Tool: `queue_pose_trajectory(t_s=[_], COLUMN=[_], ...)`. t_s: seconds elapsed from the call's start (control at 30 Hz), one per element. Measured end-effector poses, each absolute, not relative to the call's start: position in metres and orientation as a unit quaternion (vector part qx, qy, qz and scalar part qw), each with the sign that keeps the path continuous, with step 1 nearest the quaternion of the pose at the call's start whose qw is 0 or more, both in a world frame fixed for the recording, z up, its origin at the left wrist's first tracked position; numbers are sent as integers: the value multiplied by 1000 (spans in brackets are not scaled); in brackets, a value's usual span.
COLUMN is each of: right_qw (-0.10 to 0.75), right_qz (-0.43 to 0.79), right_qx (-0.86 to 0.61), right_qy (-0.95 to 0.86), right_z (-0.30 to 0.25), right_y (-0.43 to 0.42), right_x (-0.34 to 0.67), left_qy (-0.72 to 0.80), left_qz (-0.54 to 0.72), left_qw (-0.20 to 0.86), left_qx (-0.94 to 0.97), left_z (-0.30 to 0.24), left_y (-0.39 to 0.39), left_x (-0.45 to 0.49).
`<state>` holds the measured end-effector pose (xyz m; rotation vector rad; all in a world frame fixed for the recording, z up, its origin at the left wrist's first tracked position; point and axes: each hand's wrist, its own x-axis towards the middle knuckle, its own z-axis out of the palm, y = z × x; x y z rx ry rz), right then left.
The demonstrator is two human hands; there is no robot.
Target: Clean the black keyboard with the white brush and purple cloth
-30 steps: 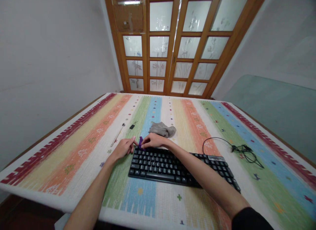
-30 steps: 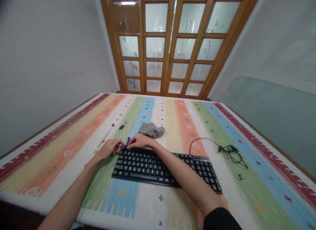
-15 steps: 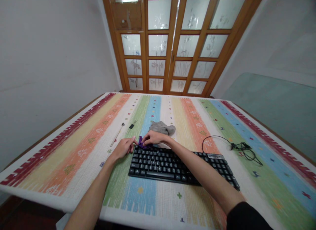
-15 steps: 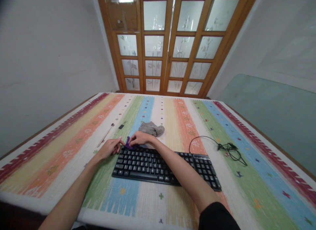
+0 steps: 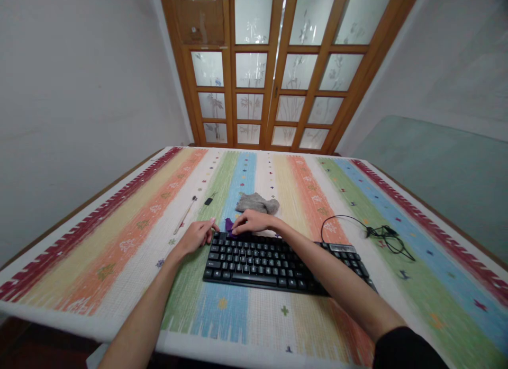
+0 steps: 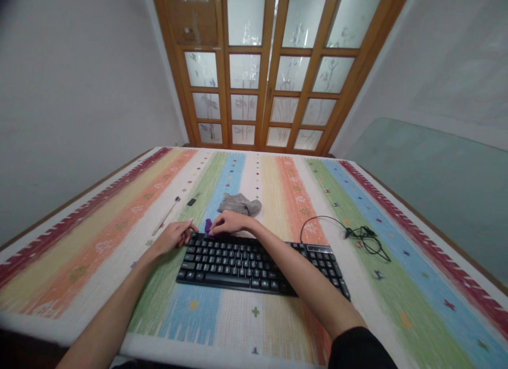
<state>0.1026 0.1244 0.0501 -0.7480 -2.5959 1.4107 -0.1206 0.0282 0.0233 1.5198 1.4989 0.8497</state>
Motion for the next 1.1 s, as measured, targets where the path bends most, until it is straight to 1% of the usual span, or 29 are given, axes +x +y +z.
queue_pose_trajectory(t_s=[0.27, 0.5, 0.7, 0.83, 1.0, 1.1], right_qw=[66, 61, 99, 112, 88, 60], right_qz=[428, 438, 407, 407, 423, 401], right_qx=[-270, -281, -310, -297, -250, -227], right_qy=[-860, -852, -854, -857, -867, -886], right_z=[41, 40, 44, 55, 64, 63], right_y=[123, 126, 127, 126, 120, 116], right_x=[94, 95, 102, 110, 117, 116], left_qy=[598, 600, 599, 597, 595, 595], left_qz=[333, 332, 335, 333, 330, 330], left_qw=[406, 403, 407, 404, 403, 400], left_qx=[606, 606, 602, 608, 612, 615], left_z=[25, 25, 24, 23, 22, 22], left_y=[28, 28, 27, 28, 29, 29], left_x=[-120, -120, -120, -120, -121, -121])
